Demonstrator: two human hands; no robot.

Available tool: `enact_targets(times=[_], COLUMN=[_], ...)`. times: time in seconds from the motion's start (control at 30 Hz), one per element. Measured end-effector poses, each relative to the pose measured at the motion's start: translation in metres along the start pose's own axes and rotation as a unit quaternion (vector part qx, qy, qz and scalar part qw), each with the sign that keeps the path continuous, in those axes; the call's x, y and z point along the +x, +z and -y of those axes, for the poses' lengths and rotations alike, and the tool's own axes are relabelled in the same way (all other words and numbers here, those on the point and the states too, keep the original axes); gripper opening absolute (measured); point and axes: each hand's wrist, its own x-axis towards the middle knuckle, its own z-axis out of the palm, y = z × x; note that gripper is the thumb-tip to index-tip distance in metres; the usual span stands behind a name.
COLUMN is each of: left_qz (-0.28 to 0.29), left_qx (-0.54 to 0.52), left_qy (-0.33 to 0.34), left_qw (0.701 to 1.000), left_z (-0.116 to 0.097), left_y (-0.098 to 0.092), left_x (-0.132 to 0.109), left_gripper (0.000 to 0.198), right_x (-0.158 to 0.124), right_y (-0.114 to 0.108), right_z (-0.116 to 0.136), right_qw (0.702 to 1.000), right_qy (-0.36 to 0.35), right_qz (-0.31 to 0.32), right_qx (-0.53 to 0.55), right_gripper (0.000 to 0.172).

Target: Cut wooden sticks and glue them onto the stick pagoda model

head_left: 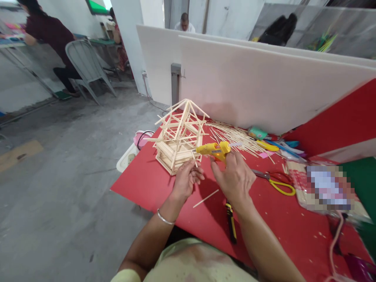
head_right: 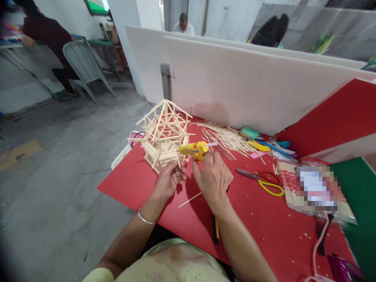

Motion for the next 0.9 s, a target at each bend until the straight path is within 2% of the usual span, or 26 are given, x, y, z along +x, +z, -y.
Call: enact_targets(times=[0.9], left_qz=[-0.012], left_qx=[-0.008], left_qy=[-0.003], left_qw=[1.000], left_z=[-0.0014], left_y=[-0.0001], left_x=[-0.0006], left_gripper=[0.037], right_x=[-0.0002], right_y=[-0.0030], right_z=[-0.0002], right_qw=[1.000], right_qy=[0.006], right_qz=[-0.013], right_qx=[-0.004], right_gripper=[0.034])
